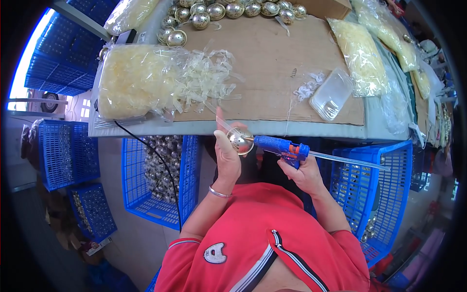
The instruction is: Gluing decorative lace to Christmas baubles using a hot glue gun.
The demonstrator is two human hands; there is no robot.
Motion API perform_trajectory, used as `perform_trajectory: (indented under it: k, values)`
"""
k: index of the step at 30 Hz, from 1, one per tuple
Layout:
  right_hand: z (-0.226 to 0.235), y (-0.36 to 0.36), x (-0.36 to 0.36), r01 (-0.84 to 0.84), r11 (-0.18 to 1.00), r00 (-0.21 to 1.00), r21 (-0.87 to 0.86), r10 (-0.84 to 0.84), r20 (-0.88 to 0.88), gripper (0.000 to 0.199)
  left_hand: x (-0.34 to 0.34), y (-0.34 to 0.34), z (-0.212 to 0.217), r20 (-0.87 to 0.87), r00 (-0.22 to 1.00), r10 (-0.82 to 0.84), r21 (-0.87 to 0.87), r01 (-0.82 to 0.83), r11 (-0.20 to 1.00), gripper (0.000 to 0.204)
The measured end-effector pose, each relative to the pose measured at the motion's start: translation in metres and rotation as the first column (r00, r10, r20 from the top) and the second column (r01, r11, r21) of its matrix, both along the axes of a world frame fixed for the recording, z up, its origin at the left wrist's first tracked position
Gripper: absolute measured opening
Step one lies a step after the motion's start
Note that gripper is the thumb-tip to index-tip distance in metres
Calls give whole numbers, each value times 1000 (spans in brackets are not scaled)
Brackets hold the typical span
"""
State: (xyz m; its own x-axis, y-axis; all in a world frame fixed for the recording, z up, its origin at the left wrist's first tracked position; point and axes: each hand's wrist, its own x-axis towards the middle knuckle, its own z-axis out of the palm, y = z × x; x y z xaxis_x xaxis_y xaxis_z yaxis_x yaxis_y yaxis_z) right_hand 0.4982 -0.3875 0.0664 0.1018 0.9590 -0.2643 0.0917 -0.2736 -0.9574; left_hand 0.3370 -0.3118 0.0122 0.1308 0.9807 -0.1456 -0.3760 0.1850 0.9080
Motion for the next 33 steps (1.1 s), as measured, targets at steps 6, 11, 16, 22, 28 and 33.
perform_trajectory:
  k: [6,11,16,22,28,33]
  values:
    - [-4,0,2,0,1000,1000,-15,1,30,11,2,-1,2,14,1000,-1,-20,1,1000,70]
    - [-7,-2,6,-8,998,1000,-62,8,-16,11,4,0,1,34,999,-19,-32,20,999,70]
    - [-9,-2,21,-36,988,998,-148,27,-60,15,4,0,3,71,994,78,-70,-73,995,73]
    - [1,19,78,279,960,960,-11,-279,-7,26,-16,4,19,72,994,85,-51,-81,995,78]
    - [-8,57,133,393,883,726,255,-468,503,23,-26,-3,9,54,992,113,-79,-108,991,79]
    - [-27,78,135,147,767,107,624,-640,761,17,-38,-8,1,55,986,156,-94,-151,984,78]
